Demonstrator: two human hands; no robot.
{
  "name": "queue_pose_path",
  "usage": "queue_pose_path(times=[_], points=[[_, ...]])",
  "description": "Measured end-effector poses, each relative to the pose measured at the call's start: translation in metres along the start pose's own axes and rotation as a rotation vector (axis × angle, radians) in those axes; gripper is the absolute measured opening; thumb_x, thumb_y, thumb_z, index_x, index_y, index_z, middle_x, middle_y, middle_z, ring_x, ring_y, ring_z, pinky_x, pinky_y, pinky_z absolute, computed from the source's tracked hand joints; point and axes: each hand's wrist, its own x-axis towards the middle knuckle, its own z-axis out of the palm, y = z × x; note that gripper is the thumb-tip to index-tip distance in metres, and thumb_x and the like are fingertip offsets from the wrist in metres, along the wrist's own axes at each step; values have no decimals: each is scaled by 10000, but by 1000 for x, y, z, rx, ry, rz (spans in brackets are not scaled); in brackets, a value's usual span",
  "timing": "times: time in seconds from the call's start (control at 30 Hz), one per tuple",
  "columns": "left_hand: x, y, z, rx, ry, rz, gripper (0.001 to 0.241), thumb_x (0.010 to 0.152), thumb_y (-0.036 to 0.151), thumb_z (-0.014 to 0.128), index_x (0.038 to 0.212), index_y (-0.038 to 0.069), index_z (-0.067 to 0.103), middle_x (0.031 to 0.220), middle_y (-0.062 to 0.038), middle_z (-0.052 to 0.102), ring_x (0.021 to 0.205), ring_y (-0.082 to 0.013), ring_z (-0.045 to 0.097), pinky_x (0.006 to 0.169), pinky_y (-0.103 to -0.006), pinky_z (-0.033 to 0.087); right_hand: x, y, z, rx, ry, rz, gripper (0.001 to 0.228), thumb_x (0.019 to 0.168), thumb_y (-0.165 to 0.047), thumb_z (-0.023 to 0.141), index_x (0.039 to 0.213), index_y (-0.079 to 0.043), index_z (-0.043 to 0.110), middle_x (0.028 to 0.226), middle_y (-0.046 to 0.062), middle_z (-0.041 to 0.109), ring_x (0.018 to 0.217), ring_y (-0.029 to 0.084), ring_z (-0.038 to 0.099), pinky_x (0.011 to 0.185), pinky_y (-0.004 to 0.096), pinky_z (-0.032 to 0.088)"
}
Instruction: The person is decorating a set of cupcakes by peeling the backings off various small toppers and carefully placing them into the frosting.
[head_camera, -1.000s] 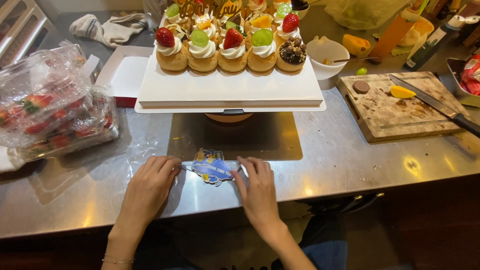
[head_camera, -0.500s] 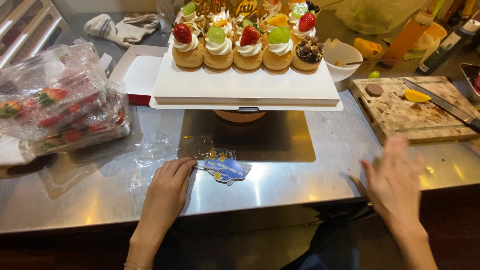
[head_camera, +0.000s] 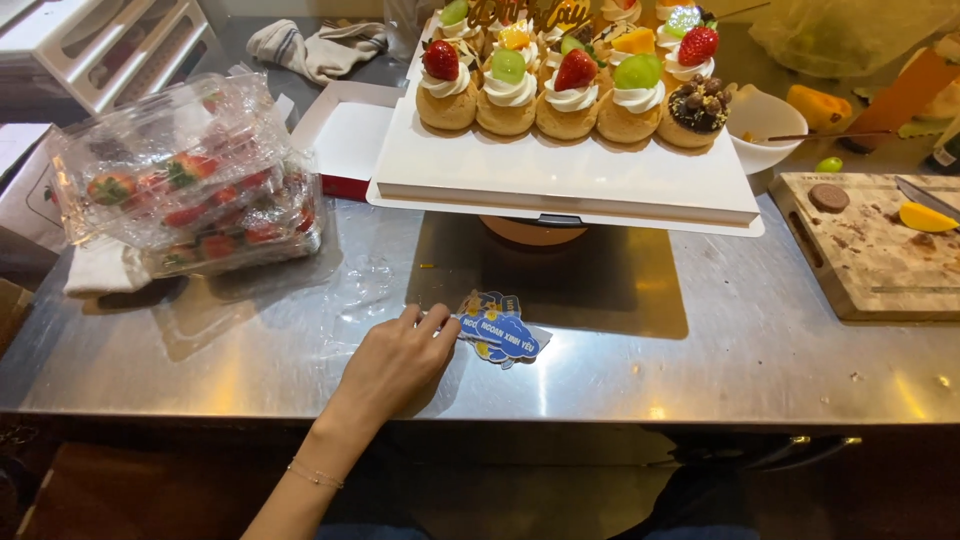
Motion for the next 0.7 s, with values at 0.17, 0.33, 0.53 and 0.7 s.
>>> queue_pose_path(times=[0.17, 0.33, 0.53, 0.7], points=[[-1, 4, -25, 33, 42, 8, 295, 1034, 175, 652, 1328, 151, 662, 1201, -65, 725, 810, -236, 823, 557, -328, 642, 42, 29, 30, 139, -157, -79, 313, 1051, -136, 767, 1360, -87, 785, 1195, 32, 875, 937, 218, 756, 890, 333, 642], [-16, -27, -30, -243, -30, -49, 202, 1121, -33, 485, 1290, 71, 525, 1069, -145, 688, 631, -300, 710, 470, -459, 589, 133, 28, 103, 29, -146, 191, 368, 1062, -285, 804, 1381, -101, 796, 1209, 44, 804, 1162, 277, 672, 953, 416, 575], [-24, -34, -72, -219, 339, -241, 115, 1157, 100, 707, 1267, 73, 686, 1247, -59, 765, 1151, -290, 699, 985, -439, 548, 181, 48, 178, -8, -375, 436, 822, 868, -739, 903, 1453, -183, 745, 1286, 133, 692, 1191, 362, 593, 979, 509, 500], [-21, 22, -120, -696, 548, -658, 90, 1207, 37, 621, 1286, 32, 664, 1212, -115, 725, 1036, -260, 685, 935, -401, 587, 198, 65, 156, 245, -444, 787, 839, 768, -463, 1079, 1391, -159, 606, 1355, 61, 749, 1295, 254, 674, 1022, 424, 556]])
